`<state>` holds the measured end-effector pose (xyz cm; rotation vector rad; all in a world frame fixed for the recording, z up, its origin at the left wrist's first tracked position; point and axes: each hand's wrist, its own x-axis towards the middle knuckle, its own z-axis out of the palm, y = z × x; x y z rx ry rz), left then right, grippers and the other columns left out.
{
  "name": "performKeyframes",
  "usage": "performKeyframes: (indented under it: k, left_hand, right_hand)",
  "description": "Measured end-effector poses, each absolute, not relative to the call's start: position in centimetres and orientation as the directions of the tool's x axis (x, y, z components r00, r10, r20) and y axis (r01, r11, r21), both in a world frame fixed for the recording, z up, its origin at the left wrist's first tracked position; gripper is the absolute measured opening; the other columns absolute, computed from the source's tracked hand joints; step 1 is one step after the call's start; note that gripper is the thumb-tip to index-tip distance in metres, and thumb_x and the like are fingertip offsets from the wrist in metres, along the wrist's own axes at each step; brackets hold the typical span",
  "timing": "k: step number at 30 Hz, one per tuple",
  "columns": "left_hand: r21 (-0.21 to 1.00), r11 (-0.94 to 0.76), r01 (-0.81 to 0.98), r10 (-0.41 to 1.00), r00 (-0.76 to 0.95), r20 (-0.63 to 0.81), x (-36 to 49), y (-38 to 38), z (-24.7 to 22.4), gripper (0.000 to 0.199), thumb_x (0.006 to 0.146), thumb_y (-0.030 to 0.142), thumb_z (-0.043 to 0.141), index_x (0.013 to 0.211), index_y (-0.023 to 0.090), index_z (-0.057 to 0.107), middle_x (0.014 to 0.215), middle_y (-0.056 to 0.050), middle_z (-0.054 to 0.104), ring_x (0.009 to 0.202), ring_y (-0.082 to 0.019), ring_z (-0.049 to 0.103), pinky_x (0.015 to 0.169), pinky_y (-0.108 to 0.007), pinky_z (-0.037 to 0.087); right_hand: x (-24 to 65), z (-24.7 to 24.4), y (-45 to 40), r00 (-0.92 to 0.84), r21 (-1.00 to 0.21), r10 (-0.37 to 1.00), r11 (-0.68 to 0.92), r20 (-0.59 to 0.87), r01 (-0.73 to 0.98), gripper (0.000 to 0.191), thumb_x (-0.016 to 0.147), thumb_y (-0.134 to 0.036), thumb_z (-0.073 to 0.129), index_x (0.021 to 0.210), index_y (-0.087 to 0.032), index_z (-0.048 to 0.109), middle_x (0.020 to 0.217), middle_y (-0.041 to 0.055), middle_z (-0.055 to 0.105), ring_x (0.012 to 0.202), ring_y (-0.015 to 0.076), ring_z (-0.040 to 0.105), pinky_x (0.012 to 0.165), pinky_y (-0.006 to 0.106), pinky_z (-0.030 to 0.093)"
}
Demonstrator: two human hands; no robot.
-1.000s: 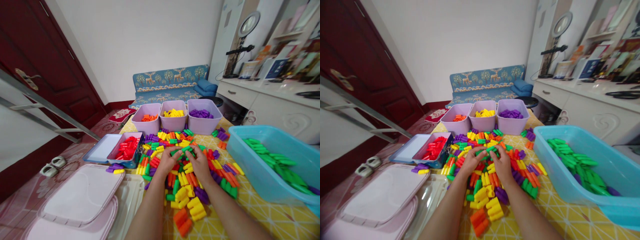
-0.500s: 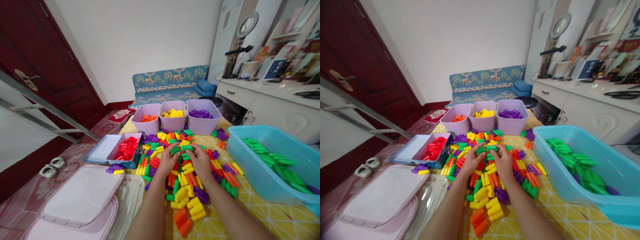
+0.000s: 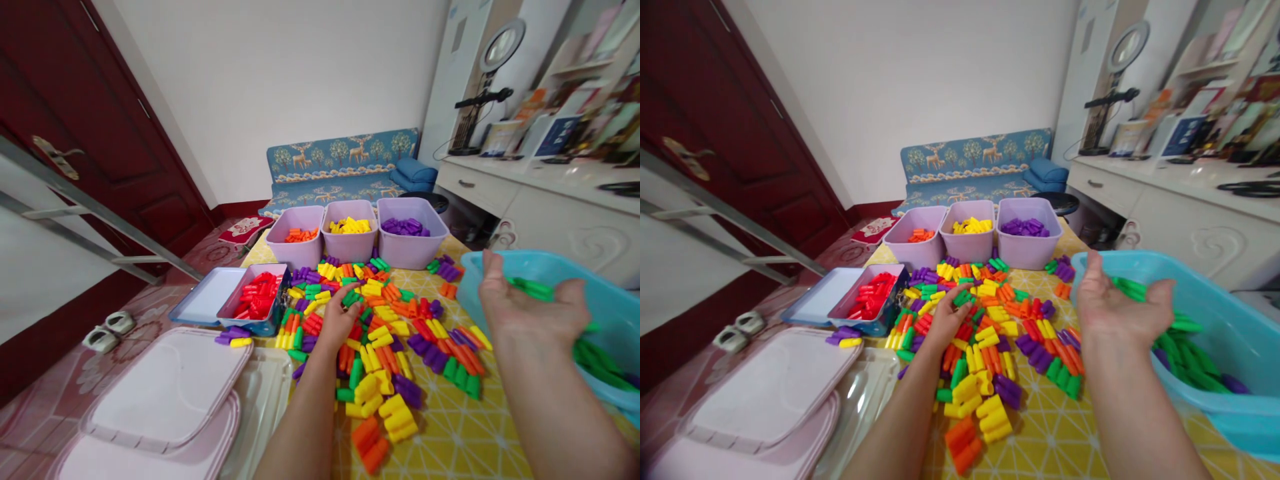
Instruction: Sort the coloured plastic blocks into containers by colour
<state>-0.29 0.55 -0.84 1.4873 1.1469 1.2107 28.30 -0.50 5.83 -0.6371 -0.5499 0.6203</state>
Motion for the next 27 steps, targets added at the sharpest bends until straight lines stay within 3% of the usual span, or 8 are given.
performKeyframes:
  k: [2, 5, 7, 9, 12, 15, 20, 27]
  left_hand:
    - [0.972, -0.195, 0.134, 0.980, 0.073, 0.186, -0.3, 0.6, -0.9, 0.045, 0.077, 0.014, 0.057, 0.121, 0.021, 0.062, 0.094, -0.003, 0.070, 0.076, -0.015, 0.063, 0.070, -0.026, 0.051]
    - [0.956, -0.243, 0.162, 0.969, -0.011, 0.248, -0.3, 0.6, -0.9, 0.039, 0.080, 0.015, 0.053, 0.118, 0.020, 0.064, 0.107, -0.005, 0.069, 0.095, -0.019, 0.063, 0.087, -0.032, 0.050]
    - [0.921, -0.297, 0.250, 0.944, -0.065, 0.322, -0.4, 0.5, -0.8, 0.036, 0.083, 0.018, 0.050, 0.116, 0.019, 0.064, 0.112, -0.006, 0.068, 0.105, -0.021, 0.061, 0.095, -0.036, 0.047]
    - [0.837, -0.335, 0.433, 0.893, -0.138, 0.428, -0.5, 0.3, -0.7, 0.032, 0.085, 0.022, 0.049, 0.114, 0.019, 0.065, 0.115, -0.008, 0.066, 0.111, -0.024, 0.058, 0.100, -0.040, 0.043]
    - [0.662, -0.181, 0.727, 0.790, -0.294, 0.539, -0.7, 0.2, -0.6, 0.038, 0.084, 0.027, 0.053, 0.120, 0.019, 0.062, 0.132, -0.013, 0.055, 0.129, -0.030, 0.043, 0.109, -0.049, 0.032]
    - [0.575, 0.066, 0.816, 0.779, -0.402, 0.481, -0.8, 0.3, -0.8, 0.056, 0.082, 0.031, 0.056, 0.135, 0.015, 0.049, 0.146, -0.020, 0.040, 0.140, -0.039, 0.027, 0.109, -0.057, 0.026]
    - [0.559, 0.075, 0.826, 0.871, -0.327, 0.367, -1.0, 0.6, -0.7, 0.048, 0.085, 0.040, 0.054, 0.126, 0.015, 0.058, 0.123, -0.019, 0.062, 0.124, -0.037, 0.048, 0.100, -0.053, 0.037]
    - [0.748, -0.252, 0.615, 0.910, -0.113, 0.399, -0.9, 1.1, -1.4, 0.032, 0.081, 0.015, 0.048, 0.107, 0.017, 0.068, 0.106, -0.010, 0.068, 0.097, -0.023, 0.062, 0.084, -0.035, 0.049]
  right_hand:
    - [27.1, 6.4, -0.9, 0.652, -0.597, 0.757, 0.547, 0.053, -0.587, 0.059, 0.094, -0.048, 0.024, 0.073, -0.015, 0.067, 0.118, 0.0219, 0.064, 0.102, 0.0224, 0.068, 0.077, 0.042, 0.054]
    - [23.0, 6.4, -0.9, 0.560, -0.665, 0.828, 0.435, 0.030, -0.608, 0.028, 0.086, -0.037, 0.050, 0.083, -0.016, 0.068, 0.107, 0.0127, 0.070, 0.099, 0.0187, 0.069, 0.083, 0.035, 0.056]
    - [20.1, 5.3, -0.5, 0.429, -0.866, 0.902, 0.257, 0.055, -0.430, 0.023, 0.076, -0.035, 0.064, 0.092, -0.019, 0.068, 0.095, 0.0075, 0.072, 0.092, 0.0209, 0.069, 0.084, 0.041, 0.055]
    - [18.2, 3.3, 0.0, 0.358, -0.979, 0.922, 0.189, 0.149, -0.079, 0.033, 0.074, -0.042, 0.066, 0.097, -0.018, 0.067, 0.097, 0.0089, 0.071, 0.096, 0.0253, 0.066, 0.090, 0.049, 0.051]
    - [17.2, 0.3, 0.5, 0.223, -0.804, 0.874, 0.259, 0.431, 0.536, 0.036, 0.077, -0.040, 0.062, 0.104, -0.017, 0.067, 0.111, 0.0121, 0.068, 0.110, 0.0289, 0.058, 0.102, 0.051, 0.039]
    - [17.1, -1.2, 0.2, 0.080, -0.496, 0.875, 0.193, 0.478, 0.847, 0.044, 0.081, -0.041, 0.059, 0.117, -0.016, 0.063, 0.127, 0.0153, 0.061, 0.123, 0.0322, 0.049, 0.106, 0.053, 0.033]
    - [16.5, -1.2, -0.5, 0.026, -0.287, 0.941, 0.076, 0.338, 0.955, 0.053, 0.087, -0.048, 0.053, 0.126, -0.013, 0.058, 0.134, 0.0182, 0.056, 0.124, 0.0355, 0.048, 0.104, 0.054, 0.033]
    - [15.9, -1.4, -0.2, -0.044, -0.421, 0.922, 0.218, 0.384, 0.880, 0.040, 0.086, -0.038, 0.056, 0.123, -0.021, 0.061, 0.135, 0.0101, 0.056, 0.124, 0.0296, 0.051, 0.103, 0.051, 0.037]
